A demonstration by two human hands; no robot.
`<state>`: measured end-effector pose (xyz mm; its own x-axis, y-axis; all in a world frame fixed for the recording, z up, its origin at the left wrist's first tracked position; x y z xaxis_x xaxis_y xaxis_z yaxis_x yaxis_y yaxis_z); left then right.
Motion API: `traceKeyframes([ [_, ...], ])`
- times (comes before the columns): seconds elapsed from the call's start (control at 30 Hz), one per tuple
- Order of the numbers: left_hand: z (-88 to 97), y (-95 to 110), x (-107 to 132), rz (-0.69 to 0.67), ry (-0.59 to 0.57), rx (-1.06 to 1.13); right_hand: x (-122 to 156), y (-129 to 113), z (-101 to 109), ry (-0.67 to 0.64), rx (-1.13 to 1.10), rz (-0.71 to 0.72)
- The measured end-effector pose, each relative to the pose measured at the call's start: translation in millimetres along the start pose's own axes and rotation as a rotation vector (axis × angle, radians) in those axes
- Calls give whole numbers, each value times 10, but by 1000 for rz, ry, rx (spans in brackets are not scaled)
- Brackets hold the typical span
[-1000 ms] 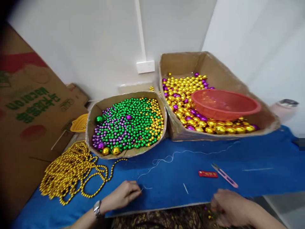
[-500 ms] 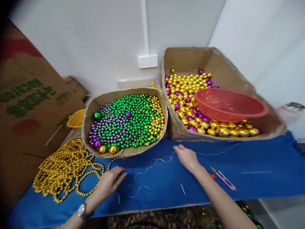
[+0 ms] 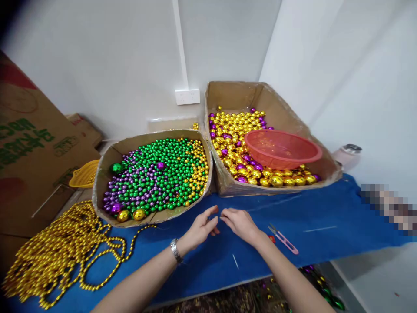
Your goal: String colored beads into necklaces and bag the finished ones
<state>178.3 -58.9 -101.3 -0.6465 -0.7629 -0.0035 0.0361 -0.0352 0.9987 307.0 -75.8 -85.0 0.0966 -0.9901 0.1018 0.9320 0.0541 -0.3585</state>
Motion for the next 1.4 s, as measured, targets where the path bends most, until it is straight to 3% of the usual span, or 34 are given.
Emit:
traceKeyframes([
  [0.07, -111, 43, -79, 19, -43, 64, 96, -23, 171, 32, -38, 21],
  [0.13, -94, 165, -13, 37, -109, 35, 169, 46, 334, 81, -65, 1],
  [0.2, 68, 334, 192, 66, -182, -31, 217, 223, 471, 147, -81, -63],
  [0.33, 625, 651, 825, 166, -290, -125, 281, 756, 597, 273, -71, -270],
  [0.5, 1316, 873, 1448, 89, -73, -62, 320, 1273, 531, 332, 20, -496],
  [0.63, 1641, 1013, 1762, -64, 91, 111, 346, 1520, 492, 349, 88, -640],
  [0.77, 1839, 1236, 1893, -256, 273, 222, 366, 1633, 512, 344, 107, -688],
  [0.87, 1808, 1307, 1831, -291, 286, 230, 369, 1635, 543, 335, 93, -673],
  [1.0, 1654, 1345, 1671, -345, 193, 130, 375, 1632, 554, 317, 81, -679],
  [1.23, 1302, 1406, 1527, -250, -178, -155, 445, 1757, 500, 213, 97, -709],
  [1.33, 1171, 1413, 1485, -238, -287, -204, 434, 1537, 460, 194, 125, -624],
  [1.4, 1092, 1382, 1443, -227, -329, -213, 384, 1137, 402, 180, 110, -508],
])
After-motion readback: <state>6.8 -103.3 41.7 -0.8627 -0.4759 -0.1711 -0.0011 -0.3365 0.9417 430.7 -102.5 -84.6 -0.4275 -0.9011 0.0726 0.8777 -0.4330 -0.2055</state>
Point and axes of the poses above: each hand's wrist, its own x-axis away from the middle knuckle, its own z-axis out of the back of the hand, y = z × x, the point moved 6 cm from there along -x, towards the middle knuckle, and after that the axes turned 12 degrees about -z, right-handed, at the moved point
